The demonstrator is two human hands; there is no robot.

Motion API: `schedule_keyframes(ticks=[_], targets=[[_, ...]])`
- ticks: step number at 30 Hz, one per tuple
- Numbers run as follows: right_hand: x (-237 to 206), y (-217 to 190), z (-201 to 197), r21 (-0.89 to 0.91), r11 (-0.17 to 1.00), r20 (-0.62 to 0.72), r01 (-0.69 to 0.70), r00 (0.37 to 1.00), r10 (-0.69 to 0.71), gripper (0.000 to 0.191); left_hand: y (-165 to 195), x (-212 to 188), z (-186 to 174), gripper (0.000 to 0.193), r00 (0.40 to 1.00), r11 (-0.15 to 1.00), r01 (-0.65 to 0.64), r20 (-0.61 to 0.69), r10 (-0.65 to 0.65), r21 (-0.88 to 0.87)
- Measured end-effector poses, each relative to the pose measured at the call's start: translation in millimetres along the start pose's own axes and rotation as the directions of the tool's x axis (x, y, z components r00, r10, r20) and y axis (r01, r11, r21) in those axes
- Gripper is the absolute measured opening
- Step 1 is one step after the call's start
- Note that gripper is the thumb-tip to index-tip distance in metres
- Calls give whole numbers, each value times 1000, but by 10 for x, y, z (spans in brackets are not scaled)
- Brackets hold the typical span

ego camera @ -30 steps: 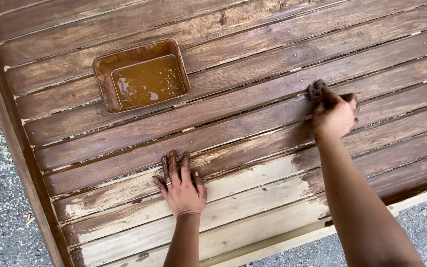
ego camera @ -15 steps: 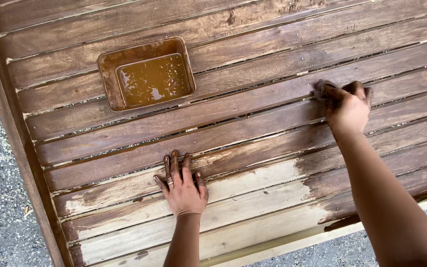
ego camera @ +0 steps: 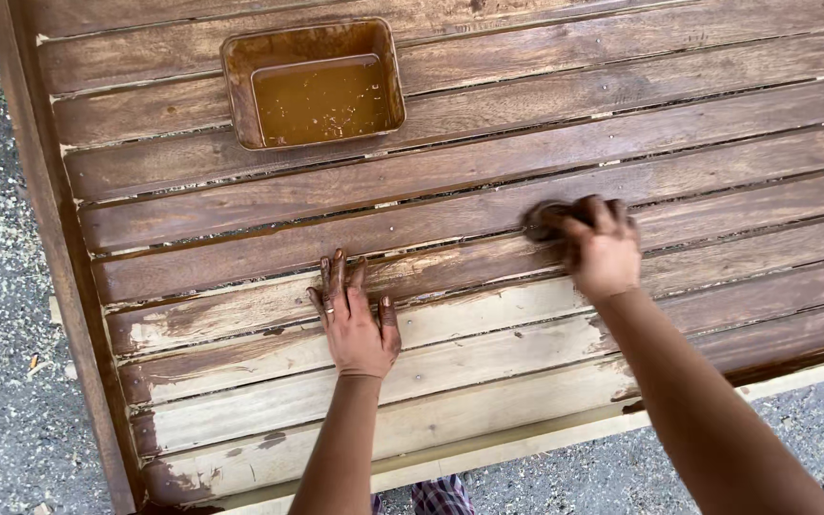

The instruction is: The person applies a brown wood stain to a slatted wooden table top, dipping a cloth rag into a plastic tray of stain and wiping it across the bare planks by hand. They work section by section around the table, repositioning the tray and continuing to coat the remaining unstained areas.

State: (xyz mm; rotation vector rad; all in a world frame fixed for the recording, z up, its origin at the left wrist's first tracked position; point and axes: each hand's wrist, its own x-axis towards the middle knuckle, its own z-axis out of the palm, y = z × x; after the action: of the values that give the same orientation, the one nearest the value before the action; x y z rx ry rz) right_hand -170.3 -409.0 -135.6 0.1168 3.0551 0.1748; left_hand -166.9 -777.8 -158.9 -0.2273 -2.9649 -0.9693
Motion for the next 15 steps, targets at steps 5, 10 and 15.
schedule_keyframes(ticks=[5, 10, 15], targets=[[-112, 533, -65, 201, 931, -52, -304, 946, 320, 39, -533, -229, -710, 56, 971, 991, 18, -238, 14, 133], [69, -823, 6, 128, 990, -247, 57, 969, -24, 60, -1479, -182, -1632, 66, 917, 920, 325, -310, -251, 218], [307, -3154, -319, 388, 920, 143, 55, 983, -119, 52, -2191, 215, -1944, 55, 778, 831, 526, -292, -556, -180]])
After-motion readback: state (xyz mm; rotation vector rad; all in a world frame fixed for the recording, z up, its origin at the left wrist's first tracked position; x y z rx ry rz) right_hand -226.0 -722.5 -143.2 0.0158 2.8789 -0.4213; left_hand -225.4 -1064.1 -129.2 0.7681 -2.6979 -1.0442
